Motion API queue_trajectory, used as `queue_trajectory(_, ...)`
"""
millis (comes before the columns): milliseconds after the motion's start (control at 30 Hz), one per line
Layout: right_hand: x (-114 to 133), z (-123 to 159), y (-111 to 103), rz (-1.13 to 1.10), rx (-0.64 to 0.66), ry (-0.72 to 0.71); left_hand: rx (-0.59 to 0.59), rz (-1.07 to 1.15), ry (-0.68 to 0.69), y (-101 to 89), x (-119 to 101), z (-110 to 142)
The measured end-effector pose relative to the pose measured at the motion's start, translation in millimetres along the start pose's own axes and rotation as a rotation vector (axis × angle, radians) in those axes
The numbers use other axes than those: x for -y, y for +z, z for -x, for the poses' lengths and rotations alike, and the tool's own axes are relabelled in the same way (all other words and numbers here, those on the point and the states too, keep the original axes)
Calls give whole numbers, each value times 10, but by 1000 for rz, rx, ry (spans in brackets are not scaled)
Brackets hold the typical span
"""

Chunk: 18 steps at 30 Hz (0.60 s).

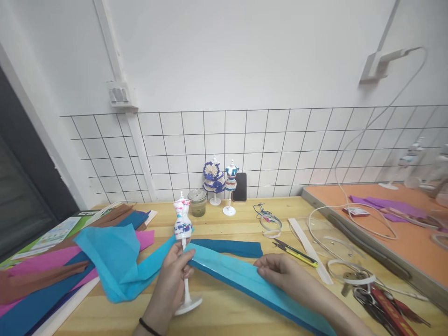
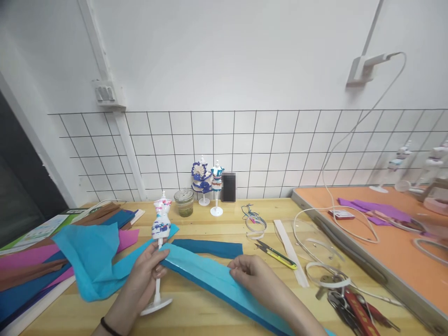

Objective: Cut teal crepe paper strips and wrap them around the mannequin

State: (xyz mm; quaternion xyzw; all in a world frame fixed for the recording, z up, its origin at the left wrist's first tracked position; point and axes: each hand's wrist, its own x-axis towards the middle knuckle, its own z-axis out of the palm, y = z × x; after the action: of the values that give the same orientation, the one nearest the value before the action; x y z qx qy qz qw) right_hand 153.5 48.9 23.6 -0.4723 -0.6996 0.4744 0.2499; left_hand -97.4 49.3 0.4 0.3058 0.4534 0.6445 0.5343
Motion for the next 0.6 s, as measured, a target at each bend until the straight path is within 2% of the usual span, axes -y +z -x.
queue_trajectory(100, -21, 73, -34, -8, 74, -5, -22, 51, -1, -47, -11, -23)
queue_trajectory(200, -169, 168, -79, 19, 140, 64, -27, 80, -2, -72, -10, -43)
queue_trajectory(367, -366, 263, -190, 91, 77, 124, -33, 104, 29, -78, -8, -46)
queue_trajectory(533, -335, 301, -483, 212, 91, 184, -24, 80, 63, 30, 35, 43)
queue_trajectory(600, -304, 297, -602, 310, 47, 243, -9, 58, 73, 107, 63, 108)
